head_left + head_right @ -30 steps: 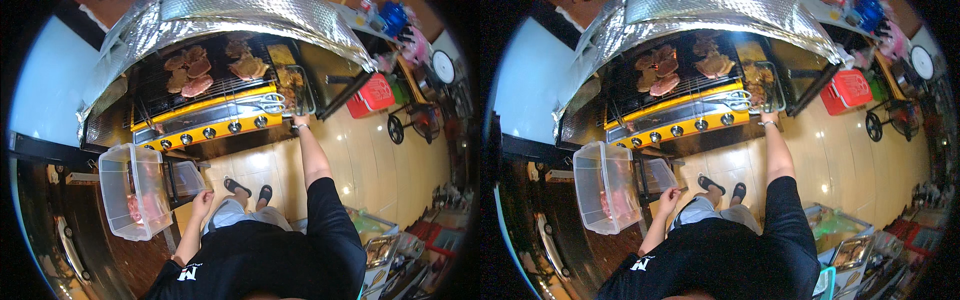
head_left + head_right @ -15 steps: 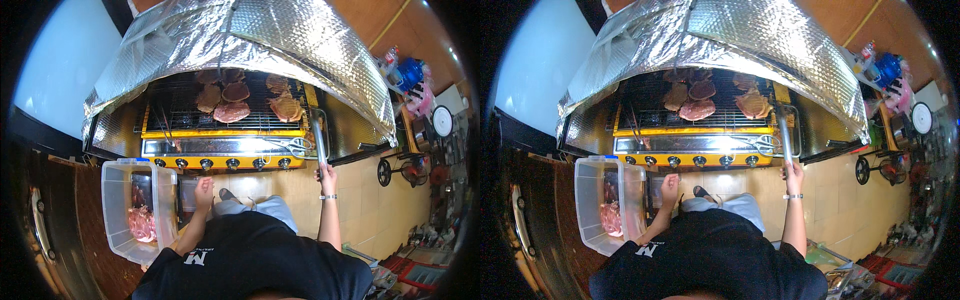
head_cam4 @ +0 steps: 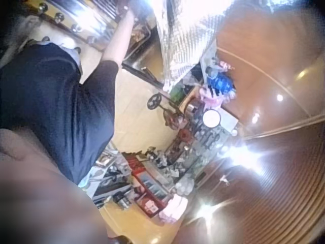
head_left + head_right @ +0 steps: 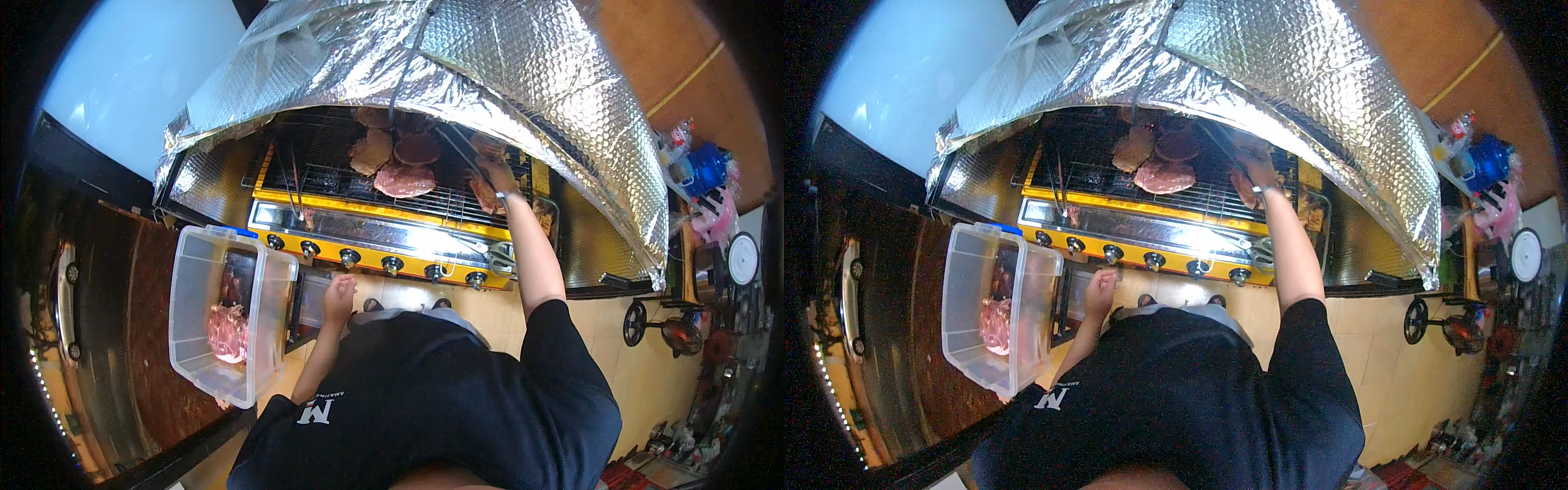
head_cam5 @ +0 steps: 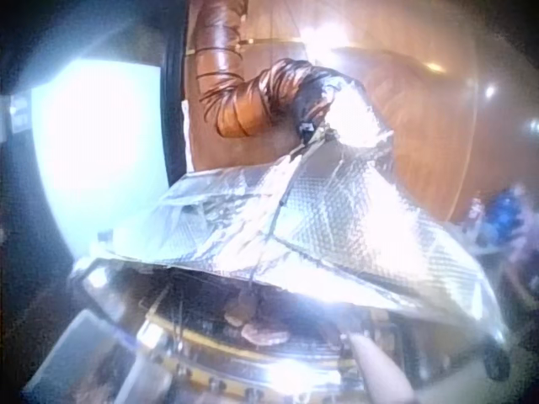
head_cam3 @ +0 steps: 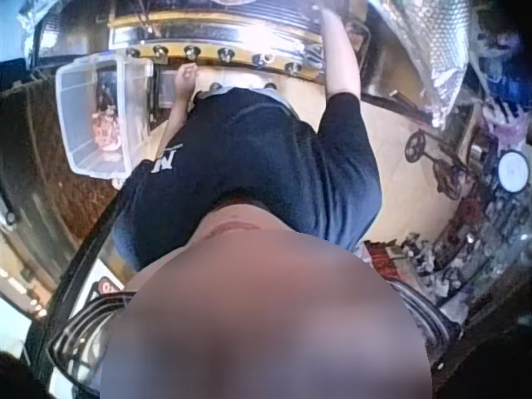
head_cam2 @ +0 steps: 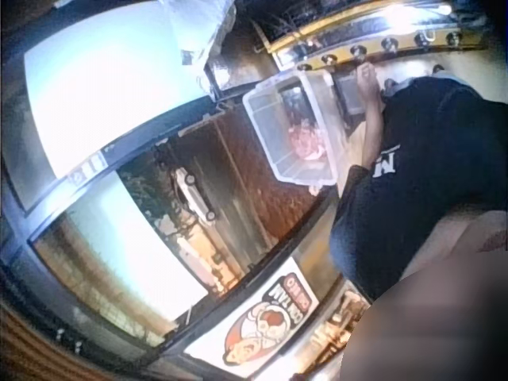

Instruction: The person uses tongs to flip meat on a gas grill, adds seasoned meat from a container to the grill, and uses a spoon to transfer a fried egg from a pan to a tray.

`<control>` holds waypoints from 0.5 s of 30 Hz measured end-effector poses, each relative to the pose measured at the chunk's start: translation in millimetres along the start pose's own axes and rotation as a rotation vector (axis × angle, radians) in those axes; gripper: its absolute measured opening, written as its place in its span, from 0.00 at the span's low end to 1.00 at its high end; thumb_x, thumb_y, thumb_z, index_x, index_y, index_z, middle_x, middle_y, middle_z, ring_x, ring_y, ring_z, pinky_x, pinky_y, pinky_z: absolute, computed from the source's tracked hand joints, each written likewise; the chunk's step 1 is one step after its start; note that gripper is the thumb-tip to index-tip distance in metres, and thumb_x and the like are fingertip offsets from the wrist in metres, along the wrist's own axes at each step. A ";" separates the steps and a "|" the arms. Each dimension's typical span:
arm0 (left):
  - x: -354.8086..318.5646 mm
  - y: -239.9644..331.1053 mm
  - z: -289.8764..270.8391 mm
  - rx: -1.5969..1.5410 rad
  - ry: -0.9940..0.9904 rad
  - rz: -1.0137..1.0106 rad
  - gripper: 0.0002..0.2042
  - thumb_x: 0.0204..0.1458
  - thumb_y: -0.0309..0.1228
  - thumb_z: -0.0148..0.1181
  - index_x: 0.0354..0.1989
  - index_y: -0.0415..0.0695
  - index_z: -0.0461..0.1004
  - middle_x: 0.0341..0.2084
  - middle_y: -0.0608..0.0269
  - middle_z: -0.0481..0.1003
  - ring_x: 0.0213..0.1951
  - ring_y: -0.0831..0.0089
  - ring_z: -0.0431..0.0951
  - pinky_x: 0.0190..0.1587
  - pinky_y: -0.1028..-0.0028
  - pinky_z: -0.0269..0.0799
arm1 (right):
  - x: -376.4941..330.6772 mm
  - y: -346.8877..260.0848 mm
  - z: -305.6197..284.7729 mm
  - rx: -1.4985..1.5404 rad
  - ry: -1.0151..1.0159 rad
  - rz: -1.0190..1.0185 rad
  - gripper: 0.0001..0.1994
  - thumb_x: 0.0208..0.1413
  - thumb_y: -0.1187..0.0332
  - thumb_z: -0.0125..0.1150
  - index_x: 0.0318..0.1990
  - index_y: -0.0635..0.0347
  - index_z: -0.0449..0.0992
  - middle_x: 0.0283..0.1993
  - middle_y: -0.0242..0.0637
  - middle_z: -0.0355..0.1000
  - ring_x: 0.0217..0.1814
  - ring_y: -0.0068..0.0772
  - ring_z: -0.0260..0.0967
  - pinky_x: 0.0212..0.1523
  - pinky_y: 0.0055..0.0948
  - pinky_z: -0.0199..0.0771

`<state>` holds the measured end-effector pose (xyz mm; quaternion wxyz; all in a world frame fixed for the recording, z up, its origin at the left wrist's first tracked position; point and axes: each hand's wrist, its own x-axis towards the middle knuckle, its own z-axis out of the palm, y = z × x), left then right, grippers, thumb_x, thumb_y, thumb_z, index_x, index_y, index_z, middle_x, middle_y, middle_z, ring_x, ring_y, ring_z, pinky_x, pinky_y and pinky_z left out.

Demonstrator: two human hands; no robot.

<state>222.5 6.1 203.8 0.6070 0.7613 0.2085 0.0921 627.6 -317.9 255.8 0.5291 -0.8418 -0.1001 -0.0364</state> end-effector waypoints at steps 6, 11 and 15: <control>-14.1 -15.5 -4.6 -0.002 0.121 0.031 0.08 0.55 0.29 0.55 0.40 0.39 0.71 0.28 0.62 0.75 0.29 0.77 0.76 0.34 0.79 0.72 | -14.2 -61.0 32.6 -0.303 -0.008 -0.138 0.15 0.48 0.57 0.62 0.33 0.61 0.79 0.23 0.35 0.75 0.18 0.30 0.70 0.27 0.28 0.70; -15.2 -28.3 -8.4 -0.093 0.155 0.022 0.09 0.55 0.30 0.55 0.41 0.40 0.71 0.28 0.61 0.75 0.29 0.76 0.76 0.32 0.78 0.73 | -33.4 -127.8 -7.0 -0.511 -0.039 -0.136 0.19 0.52 0.53 0.57 0.46 0.53 0.77 0.34 0.43 0.77 0.36 0.35 0.76 0.36 0.32 0.73; -8.1 -40.6 -16.4 -0.008 0.118 0.039 0.09 0.55 0.31 0.55 0.41 0.39 0.71 0.29 0.59 0.75 0.29 0.75 0.77 0.32 0.77 0.73 | -39.7 -168.4 -15.0 -0.876 0.125 -0.346 0.16 0.54 0.54 0.53 0.45 0.50 0.76 0.38 0.42 0.76 0.37 0.43 0.74 0.36 0.39 0.73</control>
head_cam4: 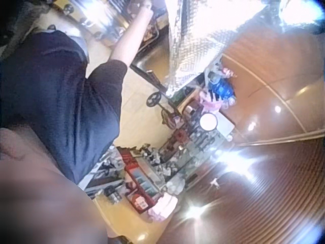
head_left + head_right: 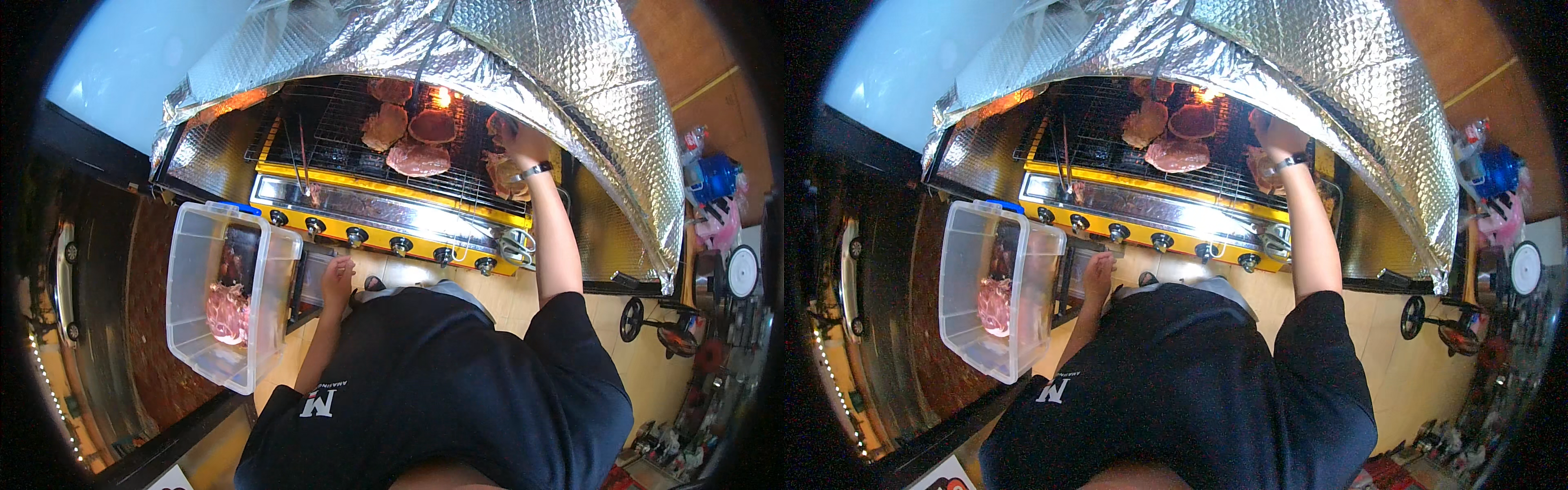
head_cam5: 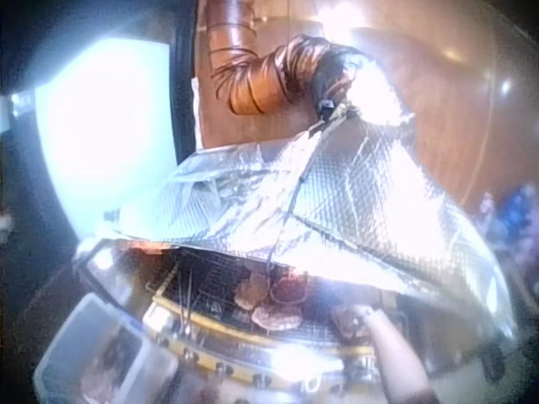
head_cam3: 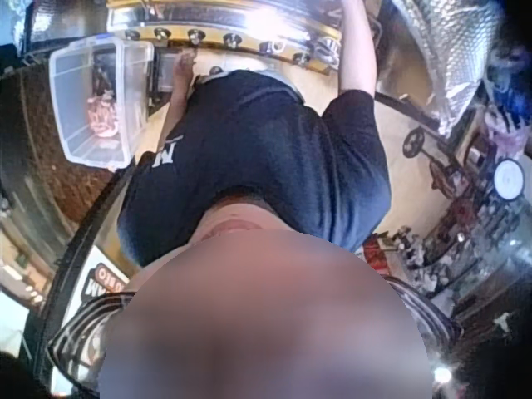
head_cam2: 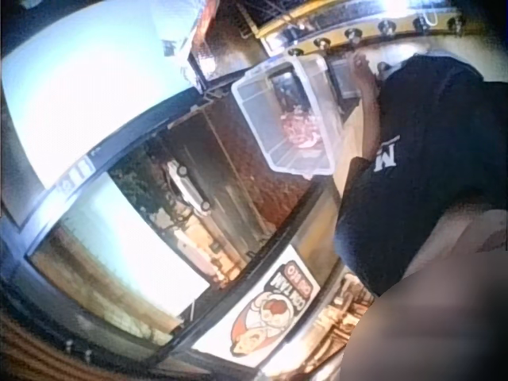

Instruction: The person uses tongs to flip meat on a gas grill, adds seasoned meat from a container to the grill, and uses a spoon to transfer a fried egg from a pan to a tray.

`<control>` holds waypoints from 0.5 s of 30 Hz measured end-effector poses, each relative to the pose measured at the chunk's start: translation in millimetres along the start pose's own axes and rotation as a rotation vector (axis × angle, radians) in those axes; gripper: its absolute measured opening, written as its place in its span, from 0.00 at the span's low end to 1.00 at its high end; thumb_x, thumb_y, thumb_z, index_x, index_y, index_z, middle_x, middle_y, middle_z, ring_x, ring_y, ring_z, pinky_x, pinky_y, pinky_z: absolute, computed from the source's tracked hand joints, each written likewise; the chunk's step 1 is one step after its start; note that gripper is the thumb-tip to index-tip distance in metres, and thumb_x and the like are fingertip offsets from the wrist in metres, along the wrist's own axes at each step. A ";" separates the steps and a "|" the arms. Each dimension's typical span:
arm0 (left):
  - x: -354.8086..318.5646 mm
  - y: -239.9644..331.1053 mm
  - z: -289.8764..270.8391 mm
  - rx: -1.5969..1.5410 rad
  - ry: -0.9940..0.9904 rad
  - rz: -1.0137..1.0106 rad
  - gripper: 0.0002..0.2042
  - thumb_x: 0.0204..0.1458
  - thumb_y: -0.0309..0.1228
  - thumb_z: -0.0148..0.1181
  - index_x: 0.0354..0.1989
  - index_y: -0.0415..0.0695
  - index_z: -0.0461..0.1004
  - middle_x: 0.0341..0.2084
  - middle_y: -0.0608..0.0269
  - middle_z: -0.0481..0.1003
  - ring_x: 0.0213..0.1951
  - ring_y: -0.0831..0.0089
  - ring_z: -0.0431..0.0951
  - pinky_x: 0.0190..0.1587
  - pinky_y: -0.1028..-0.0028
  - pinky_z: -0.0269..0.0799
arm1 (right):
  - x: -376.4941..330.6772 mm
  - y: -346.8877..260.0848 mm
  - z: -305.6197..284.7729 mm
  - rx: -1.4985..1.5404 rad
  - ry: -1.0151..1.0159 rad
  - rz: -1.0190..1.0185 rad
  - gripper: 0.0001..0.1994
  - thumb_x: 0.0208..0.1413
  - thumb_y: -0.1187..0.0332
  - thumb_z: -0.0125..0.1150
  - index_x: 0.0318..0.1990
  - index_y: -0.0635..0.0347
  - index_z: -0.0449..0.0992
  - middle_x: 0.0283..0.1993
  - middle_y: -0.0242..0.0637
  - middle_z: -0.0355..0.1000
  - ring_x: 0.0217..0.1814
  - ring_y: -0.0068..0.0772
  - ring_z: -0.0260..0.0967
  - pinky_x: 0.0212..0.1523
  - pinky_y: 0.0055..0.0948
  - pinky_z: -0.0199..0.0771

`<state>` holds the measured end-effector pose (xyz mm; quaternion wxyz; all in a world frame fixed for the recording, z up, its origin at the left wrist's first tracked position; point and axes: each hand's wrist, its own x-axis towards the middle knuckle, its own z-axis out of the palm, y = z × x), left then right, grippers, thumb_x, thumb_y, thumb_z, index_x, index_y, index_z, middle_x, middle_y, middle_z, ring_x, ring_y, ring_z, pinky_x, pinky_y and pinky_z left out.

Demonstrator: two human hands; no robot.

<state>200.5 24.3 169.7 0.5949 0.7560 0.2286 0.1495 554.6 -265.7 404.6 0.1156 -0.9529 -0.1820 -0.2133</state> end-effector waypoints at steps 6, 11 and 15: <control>15.4 25.2 4.5 0.092 -0.052 0.027 0.09 0.54 0.30 0.55 0.40 0.39 0.71 0.28 0.59 0.76 0.28 0.73 0.77 0.33 0.77 0.72 | -9.3 -33.1 29.2 -0.165 -0.272 -0.064 0.18 0.50 0.52 0.55 0.43 0.53 0.75 0.39 0.43 0.75 0.40 0.45 0.73 0.43 0.42 0.72; 27.9 23.2 6.4 -0.088 -0.091 0.043 0.09 0.54 0.29 0.55 0.40 0.37 0.71 0.28 0.61 0.75 0.29 0.76 0.76 0.33 0.78 0.71 | -20.0 -49.9 11.2 0.058 -0.263 0.113 0.20 0.47 0.52 0.58 0.43 0.54 0.76 0.38 0.45 0.75 0.42 0.47 0.72 0.46 0.41 0.72; 29.7 38.1 10.5 -0.087 -0.189 -0.031 0.08 0.54 0.28 0.55 0.39 0.37 0.71 0.27 0.64 0.74 0.29 0.80 0.74 0.33 0.79 0.70 | -15.2 -45.3 41.8 -0.149 -0.310 0.169 0.18 0.48 0.53 0.57 0.42 0.54 0.77 0.39 0.46 0.74 0.41 0.48 0.72 0.44 0.40 0.73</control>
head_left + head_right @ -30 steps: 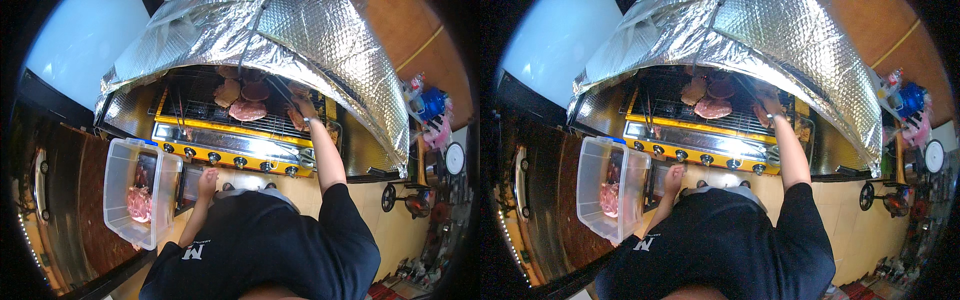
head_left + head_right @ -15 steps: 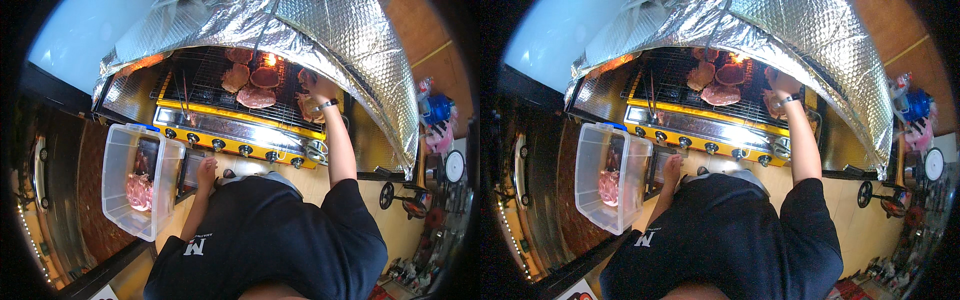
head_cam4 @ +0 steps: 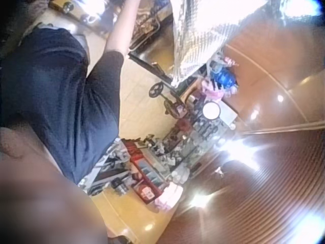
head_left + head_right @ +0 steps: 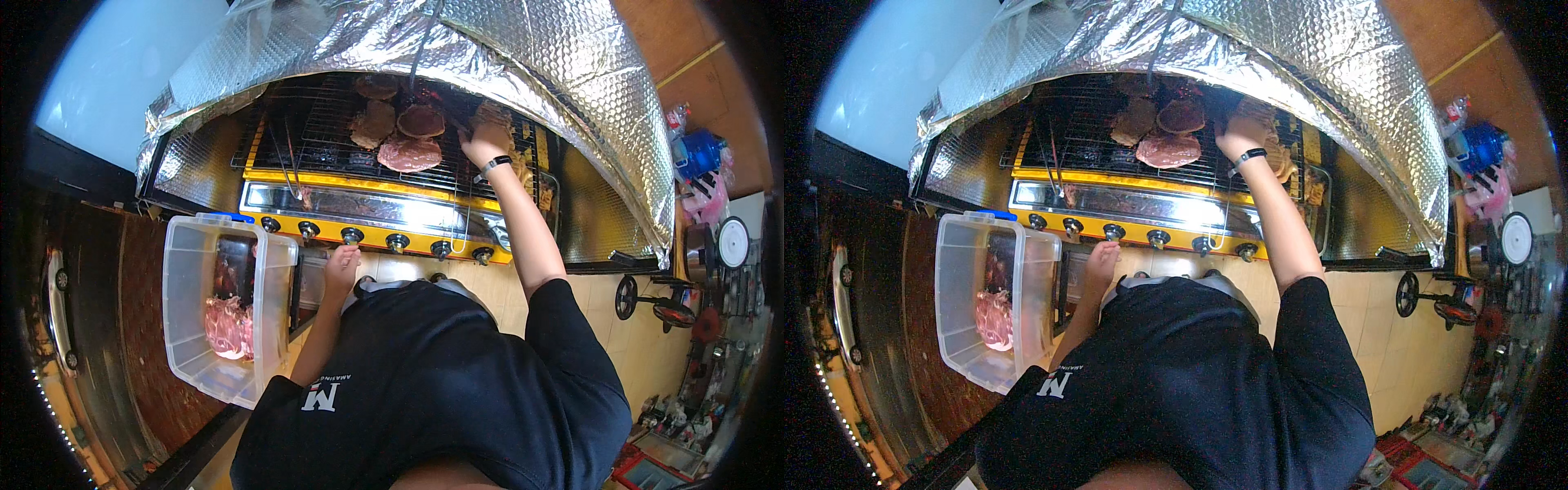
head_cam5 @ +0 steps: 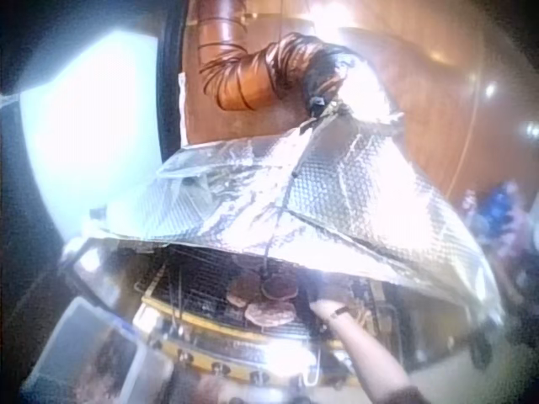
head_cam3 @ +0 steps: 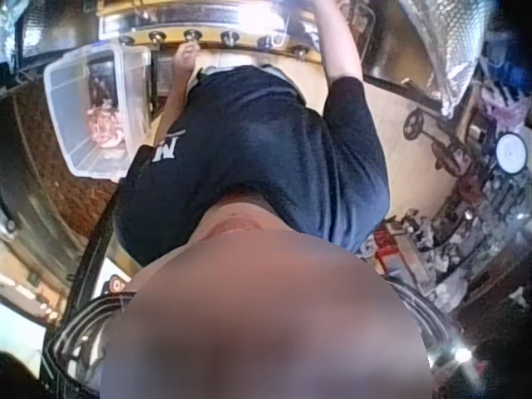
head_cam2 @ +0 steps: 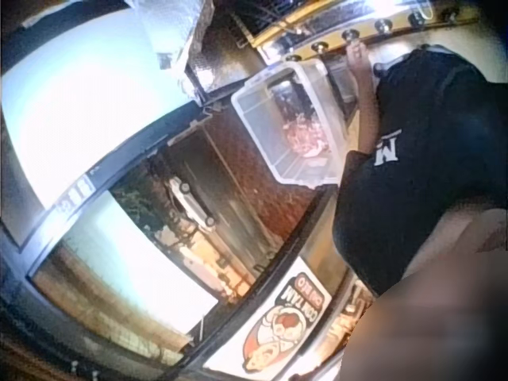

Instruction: The person uses tongs to flip meat on a gas grill, adds seasoned meat from a container to the grill, and uses a spoon to transfer a fried egg from a pan to a tray.

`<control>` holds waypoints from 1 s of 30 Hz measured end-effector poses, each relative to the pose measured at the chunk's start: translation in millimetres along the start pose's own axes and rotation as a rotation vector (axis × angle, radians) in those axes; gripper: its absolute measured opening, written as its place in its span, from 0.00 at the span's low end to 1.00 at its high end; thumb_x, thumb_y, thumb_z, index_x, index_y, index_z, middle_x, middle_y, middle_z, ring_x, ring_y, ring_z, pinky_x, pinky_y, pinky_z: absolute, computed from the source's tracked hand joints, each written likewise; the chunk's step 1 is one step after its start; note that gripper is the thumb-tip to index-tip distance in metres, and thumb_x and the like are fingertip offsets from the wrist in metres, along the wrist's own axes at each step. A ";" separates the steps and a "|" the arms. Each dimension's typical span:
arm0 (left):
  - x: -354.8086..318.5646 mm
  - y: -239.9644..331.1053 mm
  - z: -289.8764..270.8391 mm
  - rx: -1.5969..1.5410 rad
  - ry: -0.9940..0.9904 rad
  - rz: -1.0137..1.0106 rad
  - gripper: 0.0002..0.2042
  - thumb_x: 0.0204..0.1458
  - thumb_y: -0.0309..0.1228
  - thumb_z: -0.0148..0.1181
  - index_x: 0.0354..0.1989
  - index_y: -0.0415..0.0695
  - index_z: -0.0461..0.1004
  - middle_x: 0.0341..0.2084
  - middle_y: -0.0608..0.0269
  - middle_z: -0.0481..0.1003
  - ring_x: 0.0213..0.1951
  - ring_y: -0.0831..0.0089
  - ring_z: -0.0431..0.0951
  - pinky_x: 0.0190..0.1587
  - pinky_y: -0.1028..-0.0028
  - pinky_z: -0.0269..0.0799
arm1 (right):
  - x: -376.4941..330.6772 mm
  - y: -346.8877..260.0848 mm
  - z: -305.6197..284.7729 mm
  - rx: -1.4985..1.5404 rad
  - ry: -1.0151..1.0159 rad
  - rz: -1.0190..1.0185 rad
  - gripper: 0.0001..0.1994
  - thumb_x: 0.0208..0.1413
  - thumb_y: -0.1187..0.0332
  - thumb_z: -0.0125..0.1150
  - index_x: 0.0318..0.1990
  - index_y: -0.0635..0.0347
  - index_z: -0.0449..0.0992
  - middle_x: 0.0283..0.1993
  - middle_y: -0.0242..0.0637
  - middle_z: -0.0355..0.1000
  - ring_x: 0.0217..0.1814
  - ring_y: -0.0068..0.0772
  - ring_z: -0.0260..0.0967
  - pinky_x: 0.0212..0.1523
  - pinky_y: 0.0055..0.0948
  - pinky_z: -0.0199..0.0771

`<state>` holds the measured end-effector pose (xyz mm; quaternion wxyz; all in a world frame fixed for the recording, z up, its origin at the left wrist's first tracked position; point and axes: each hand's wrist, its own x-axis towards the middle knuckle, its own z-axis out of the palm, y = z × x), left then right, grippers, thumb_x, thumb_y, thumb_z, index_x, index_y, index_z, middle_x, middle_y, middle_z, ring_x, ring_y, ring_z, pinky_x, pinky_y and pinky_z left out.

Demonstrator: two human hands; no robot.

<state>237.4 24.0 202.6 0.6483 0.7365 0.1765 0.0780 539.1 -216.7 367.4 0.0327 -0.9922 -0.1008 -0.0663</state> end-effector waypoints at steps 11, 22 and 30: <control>5.0 -16.2 8.6 -0.154 -0.129 -0.049 0.07 0.55 0.26 0.55 0.39 0.37 0.70 0.28 0.64 0.74 0.31 0.81 0.74 0.35 0.81 0.69 | 14.0 -39.4 -8.7 0.116 -0.120 0.114 0.25 0.48 0.46 0.55 0.41 0.61 0.77 0.39 0.53 0.74 0.43 0.53 0.72 0.44 0.41 0.73; -1.1 -26.9 -12.6 -0.178 -0.090 -0.096 0.09 0.54 0.27 0.57 0.42 0.38 0.71 0.28 0.64 0.74 0.31 0.79 0.74 0.36 0.79 0.71 | 10.2 5.0 12.1 0.715 -0.395 0.412 0.29 0.47 0.44 0.58 0.46 0.61 0.74 0.39 0.51 0.75 0.39 0.45 0.75 0.41 0.37 0.73; -7.3 -47.7 -28.7 0.067 -0.094 -0.174 0.13 0.53 0.33 0.59 0.41 0.39 0.71 0.28 0.60 0.75 0.31 0.76 0.76 0.34 0.78 0.72 | -7.2 -9.2 -19.1 0.037 0.029 0.180 0.20 0.50 0.47 0.55 0.41 0.52 0.78 0.37 0.50 0.75 0.37 0.50 0.74 0.38 0.40 0.74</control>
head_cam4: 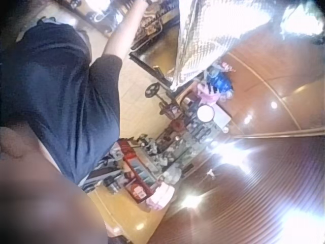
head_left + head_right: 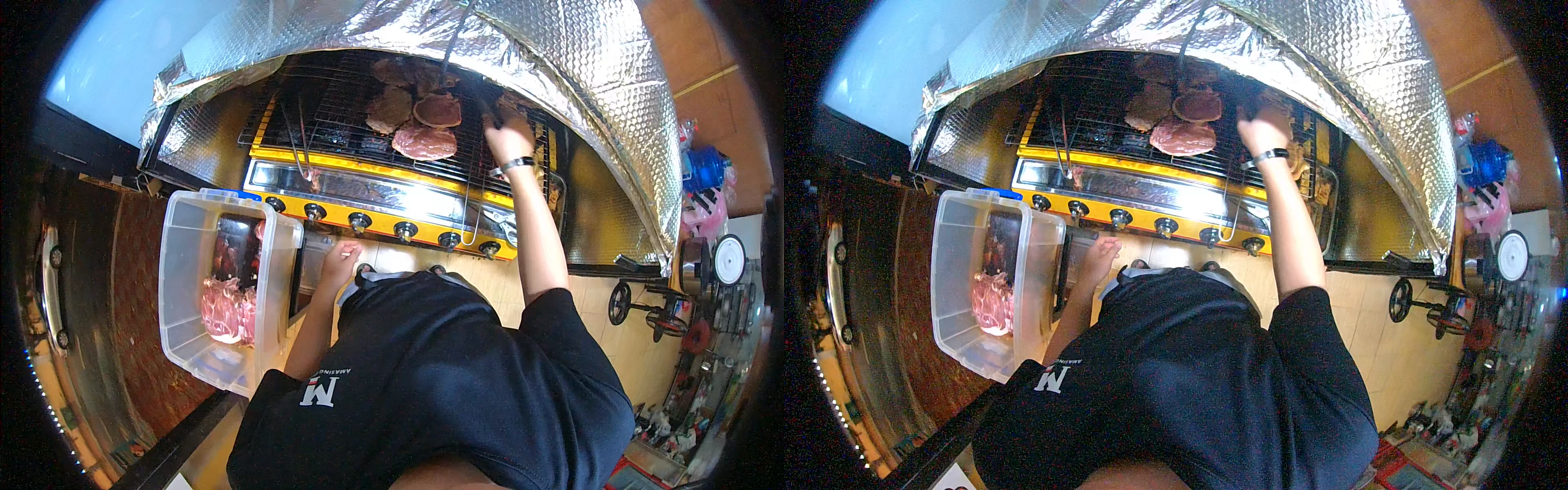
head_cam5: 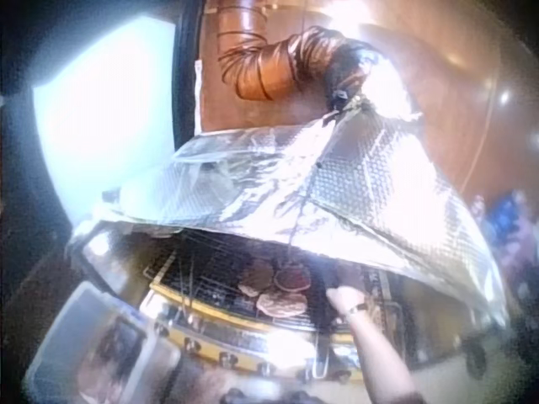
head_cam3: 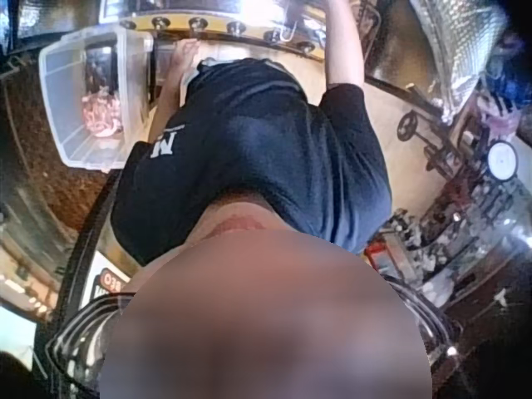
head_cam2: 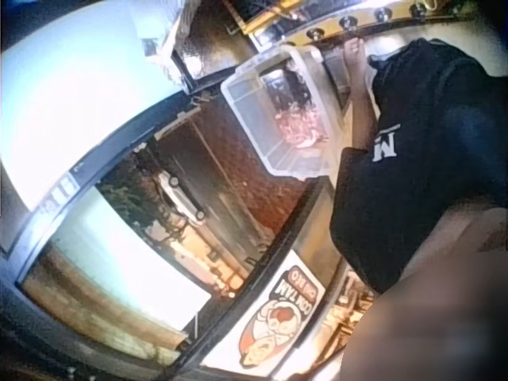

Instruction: The person uses tongs to flip meat on a gas grill, adds seasoned meat from a container to the grill, and uses a spoon to transfer a fried egg from a pan to a tray.

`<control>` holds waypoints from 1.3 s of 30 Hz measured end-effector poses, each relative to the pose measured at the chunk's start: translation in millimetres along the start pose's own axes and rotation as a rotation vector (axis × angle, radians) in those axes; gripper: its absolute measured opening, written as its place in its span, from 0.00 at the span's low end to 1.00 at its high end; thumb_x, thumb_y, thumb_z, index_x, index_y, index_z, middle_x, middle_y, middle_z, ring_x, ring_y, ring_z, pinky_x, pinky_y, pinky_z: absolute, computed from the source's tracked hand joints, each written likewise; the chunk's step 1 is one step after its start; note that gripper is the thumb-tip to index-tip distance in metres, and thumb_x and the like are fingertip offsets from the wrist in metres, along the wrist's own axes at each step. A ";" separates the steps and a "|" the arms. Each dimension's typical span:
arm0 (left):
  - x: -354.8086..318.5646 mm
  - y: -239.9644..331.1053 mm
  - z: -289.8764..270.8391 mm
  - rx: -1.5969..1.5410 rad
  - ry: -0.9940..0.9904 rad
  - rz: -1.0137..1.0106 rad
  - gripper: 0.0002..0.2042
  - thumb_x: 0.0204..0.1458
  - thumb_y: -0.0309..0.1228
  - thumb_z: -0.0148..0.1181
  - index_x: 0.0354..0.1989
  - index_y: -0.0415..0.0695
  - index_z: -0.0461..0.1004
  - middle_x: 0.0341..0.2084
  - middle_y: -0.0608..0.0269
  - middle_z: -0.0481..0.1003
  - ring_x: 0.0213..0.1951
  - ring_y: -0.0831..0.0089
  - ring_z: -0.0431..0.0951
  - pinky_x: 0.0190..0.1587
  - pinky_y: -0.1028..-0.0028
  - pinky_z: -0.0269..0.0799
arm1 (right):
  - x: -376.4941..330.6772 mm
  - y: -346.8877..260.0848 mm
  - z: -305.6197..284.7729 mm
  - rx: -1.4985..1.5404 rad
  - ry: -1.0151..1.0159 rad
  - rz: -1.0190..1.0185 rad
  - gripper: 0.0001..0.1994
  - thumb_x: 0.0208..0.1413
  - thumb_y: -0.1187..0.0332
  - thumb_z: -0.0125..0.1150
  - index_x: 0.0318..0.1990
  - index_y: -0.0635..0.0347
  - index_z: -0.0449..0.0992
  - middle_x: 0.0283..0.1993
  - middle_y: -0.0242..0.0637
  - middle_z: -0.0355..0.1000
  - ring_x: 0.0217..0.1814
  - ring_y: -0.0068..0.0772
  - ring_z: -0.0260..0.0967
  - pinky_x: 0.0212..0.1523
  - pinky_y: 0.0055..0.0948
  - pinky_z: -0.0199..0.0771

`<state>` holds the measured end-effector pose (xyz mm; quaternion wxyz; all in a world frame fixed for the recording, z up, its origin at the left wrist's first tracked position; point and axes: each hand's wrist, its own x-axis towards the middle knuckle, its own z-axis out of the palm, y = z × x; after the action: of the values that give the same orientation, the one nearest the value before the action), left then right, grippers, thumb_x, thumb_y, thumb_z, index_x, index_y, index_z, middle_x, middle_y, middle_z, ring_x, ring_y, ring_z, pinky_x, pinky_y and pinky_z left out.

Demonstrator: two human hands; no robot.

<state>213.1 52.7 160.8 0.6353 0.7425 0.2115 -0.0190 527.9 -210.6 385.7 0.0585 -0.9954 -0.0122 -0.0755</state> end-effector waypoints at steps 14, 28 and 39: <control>-22.4 36.9 5.9 0.022 -0.104 -0.027 0.13 0.55 0.32 0.56 0.45 0.38 0.68 0.31 0.56 0.75 0.31 0.72 0.79 0.35 0.77 0.74 | -2.3 60.1 16.8 0.660 -0.077 -0.001 0.21 0.48 0.49 0.60 0.35 0.59 0.79 0.19 0.41 0.72 0.21 0.30 0.72 0.26 0.26 0.68; -18.5 48.2 3.0 0.243 -0.053 0.004 0.16 0.53 0.36 0.57 0.46 0.40 0.70 0.33 0.55 0.76 0.35 0.68 0.78 0.37 0.73 0.73 | 58.3 49.2 111.3 0.283 0.451 -0.255 0.22 0.48 0.48 0.60 0.35 0.59 0.79 0.36 0.44 0.76 0.35 0.43 0.74 0.38 0.34 0.73; -27.0 41.8 6.4 0.379 -0.175 -0.139 0.23 0.51 0.43 0.58 0.48 0.38 0.69 0.37 0.50 0.76 0.38 0.63 0.78 0.41 0.70 0.72 | 13.5 -5.9 4.7 -0.092 -0.021 -0.121 0.20 0.52 0.50 0.52 0.44 0.53 0.75 0.34 0.50 0.75 0.37 0.49 0.74 0.38 0.43 0.74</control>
<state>204.2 34.4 206.7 0.4974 0.8279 0.1988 -0.1663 541.7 -204.0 383.9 0.0081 -0.9952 -0.0693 -0.0690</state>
